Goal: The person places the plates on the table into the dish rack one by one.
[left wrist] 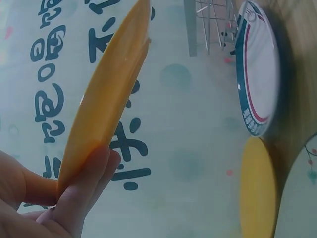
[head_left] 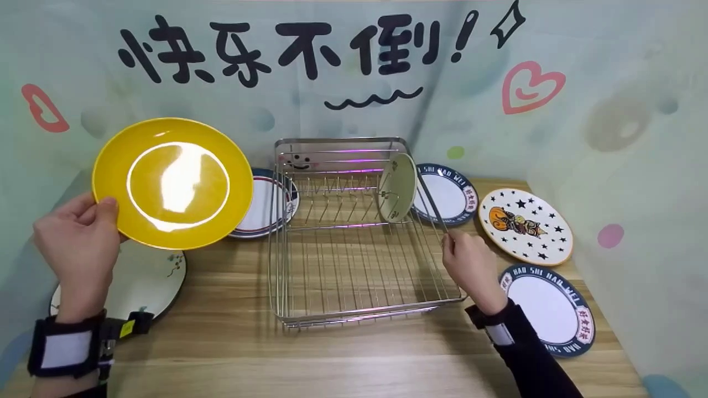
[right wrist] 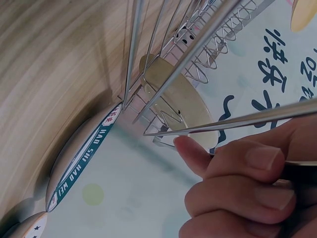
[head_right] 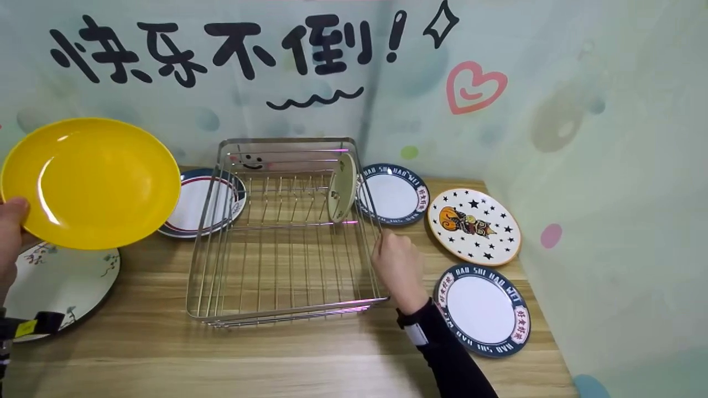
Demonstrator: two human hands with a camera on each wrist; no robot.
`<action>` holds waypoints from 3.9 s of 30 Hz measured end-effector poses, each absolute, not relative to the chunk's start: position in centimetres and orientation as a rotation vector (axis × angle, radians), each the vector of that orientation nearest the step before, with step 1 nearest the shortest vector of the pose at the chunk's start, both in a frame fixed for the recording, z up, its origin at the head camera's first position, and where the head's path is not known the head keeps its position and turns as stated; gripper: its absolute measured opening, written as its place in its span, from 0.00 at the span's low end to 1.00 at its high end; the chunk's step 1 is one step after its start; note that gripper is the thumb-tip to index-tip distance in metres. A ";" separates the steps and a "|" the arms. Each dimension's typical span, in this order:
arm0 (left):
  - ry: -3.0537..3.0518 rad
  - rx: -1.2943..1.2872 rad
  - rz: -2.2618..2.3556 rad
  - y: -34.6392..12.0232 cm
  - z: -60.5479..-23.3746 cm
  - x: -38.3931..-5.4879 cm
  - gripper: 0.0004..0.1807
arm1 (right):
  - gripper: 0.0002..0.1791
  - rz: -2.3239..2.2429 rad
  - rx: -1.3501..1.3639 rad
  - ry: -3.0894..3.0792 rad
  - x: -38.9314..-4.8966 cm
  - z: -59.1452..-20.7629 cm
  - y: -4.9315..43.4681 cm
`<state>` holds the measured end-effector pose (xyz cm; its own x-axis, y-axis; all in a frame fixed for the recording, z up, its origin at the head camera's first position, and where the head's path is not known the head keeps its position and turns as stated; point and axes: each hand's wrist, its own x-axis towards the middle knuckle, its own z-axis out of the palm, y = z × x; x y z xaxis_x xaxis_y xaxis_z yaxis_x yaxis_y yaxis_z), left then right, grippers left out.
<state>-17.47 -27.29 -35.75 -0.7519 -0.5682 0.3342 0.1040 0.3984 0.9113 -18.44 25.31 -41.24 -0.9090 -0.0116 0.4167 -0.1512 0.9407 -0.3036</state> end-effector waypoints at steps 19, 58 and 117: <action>-1.630 0.176 -1.973 -22.3 -33.0 -18.6 0.17 | 0.19 0.464 0.121 -2.669 -18.5 -41.3 25.2; -1.870 -0.081 -2.142 -10.9 -34.0 -20.7 0.18 | 0.25 0.676 0.078 -2.696 -17.9 -39.4 25.9; -2.132 -0.385 -2.222 -7.9 -32.8 -17.5 0.14 | 0.20 2.322 0.512 -2.206 -13.8 -37.1 22.7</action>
